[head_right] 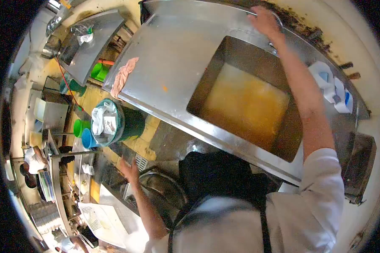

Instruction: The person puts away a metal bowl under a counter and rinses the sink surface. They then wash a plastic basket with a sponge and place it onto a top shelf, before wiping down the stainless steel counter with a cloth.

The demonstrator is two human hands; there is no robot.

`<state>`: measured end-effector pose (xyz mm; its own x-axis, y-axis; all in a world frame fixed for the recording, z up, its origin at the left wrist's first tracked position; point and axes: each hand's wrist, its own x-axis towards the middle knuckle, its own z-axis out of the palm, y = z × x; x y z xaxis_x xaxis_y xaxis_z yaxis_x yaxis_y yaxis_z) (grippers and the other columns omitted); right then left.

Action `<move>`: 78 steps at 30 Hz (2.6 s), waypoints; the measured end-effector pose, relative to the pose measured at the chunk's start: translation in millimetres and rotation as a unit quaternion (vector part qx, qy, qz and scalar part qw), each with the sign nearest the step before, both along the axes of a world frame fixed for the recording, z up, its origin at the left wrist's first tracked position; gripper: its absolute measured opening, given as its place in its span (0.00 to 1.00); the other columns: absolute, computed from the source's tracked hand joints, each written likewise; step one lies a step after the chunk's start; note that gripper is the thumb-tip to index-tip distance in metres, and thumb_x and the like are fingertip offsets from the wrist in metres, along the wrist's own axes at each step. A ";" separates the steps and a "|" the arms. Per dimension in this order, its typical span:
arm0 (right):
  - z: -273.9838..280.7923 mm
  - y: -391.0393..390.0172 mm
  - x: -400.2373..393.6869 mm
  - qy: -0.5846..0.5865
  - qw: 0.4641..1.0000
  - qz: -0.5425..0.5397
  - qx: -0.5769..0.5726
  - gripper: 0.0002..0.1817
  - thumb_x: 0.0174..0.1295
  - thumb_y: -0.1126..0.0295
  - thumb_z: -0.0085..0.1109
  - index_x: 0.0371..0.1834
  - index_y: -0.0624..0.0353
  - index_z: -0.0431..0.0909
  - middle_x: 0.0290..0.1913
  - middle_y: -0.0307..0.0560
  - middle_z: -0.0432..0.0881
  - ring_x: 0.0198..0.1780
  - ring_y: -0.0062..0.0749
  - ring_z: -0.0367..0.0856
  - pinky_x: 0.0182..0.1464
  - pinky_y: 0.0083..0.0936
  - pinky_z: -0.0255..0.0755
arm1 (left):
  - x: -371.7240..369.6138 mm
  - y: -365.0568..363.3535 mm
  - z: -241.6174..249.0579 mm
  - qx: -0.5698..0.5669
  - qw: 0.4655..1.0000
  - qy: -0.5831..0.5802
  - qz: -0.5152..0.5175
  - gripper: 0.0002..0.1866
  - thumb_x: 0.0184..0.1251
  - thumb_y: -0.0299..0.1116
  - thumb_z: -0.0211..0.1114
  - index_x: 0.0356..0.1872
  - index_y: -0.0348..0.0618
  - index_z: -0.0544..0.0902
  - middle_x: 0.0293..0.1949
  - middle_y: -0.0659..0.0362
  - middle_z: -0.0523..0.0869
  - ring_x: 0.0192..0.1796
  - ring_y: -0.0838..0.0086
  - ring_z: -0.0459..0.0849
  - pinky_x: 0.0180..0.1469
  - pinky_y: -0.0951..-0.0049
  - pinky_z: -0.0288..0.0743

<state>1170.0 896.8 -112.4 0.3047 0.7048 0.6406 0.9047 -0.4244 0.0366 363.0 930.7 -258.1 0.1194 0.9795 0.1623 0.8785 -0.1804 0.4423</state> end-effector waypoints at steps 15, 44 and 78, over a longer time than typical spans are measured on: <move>-29.2 18.1 81.2 -0.044 0.932 -0.210 -0.291 0.26 0.56 0.61 0.61 0.57 0.58 0.71 0.33 0.55 0.84 0.39 0.52 0.84 0.43 0.46 0.80 | 199.4 451.4 -133.8 0.118 0.915 0.379 -0.075 0.33 0.74 0.53 0.39 0.71 0.41 0.60 0.72 0.46 0.60 0.72 0.39 0.54 0.68 0.39 0.53; -36.8 15.4 84.9 -0.039 0.971 -0.173 -0.162 0.28 0.51 0.67 0.63 0.57 0.55 0.69 0.33 0.55 0.83 0.38 0.53 0.83 0.37 0.47 0.77 | 291.2 334.6 41.8 -0.017 0.873 -0.473 -0.115 0.31 0.73 0.51 0.52 0.60 0.29 0.74 0.60 0.48 0.78 0.59 0.62 0.78 0.61 0.66 0.71; -18.9 28.6 30.7 -0.033 0.919 -0.316 -0.232 0.14 0.60 0.72 0.57 0.47 0.68 0.75 0.31 0.58 0.82 0.36 0.45 0.83 0.37 0.43 0.77 | 638.5 122.3 -99.8 -0.489 0.537 -0.390 -0.566 0.17 0.57 0.32 0.67 0.47 0.37 0.82 0.41 0.53 0.87 0.43 0.67 0.84 0.48 0.68 0.77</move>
<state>1200.6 925.4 -131.3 0.7186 0.6028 0.3467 0.4725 -0.7891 0.3925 1001.4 1053.0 -357.9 0.9974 0.0131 0.0703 -0.0714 0.2500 0.9656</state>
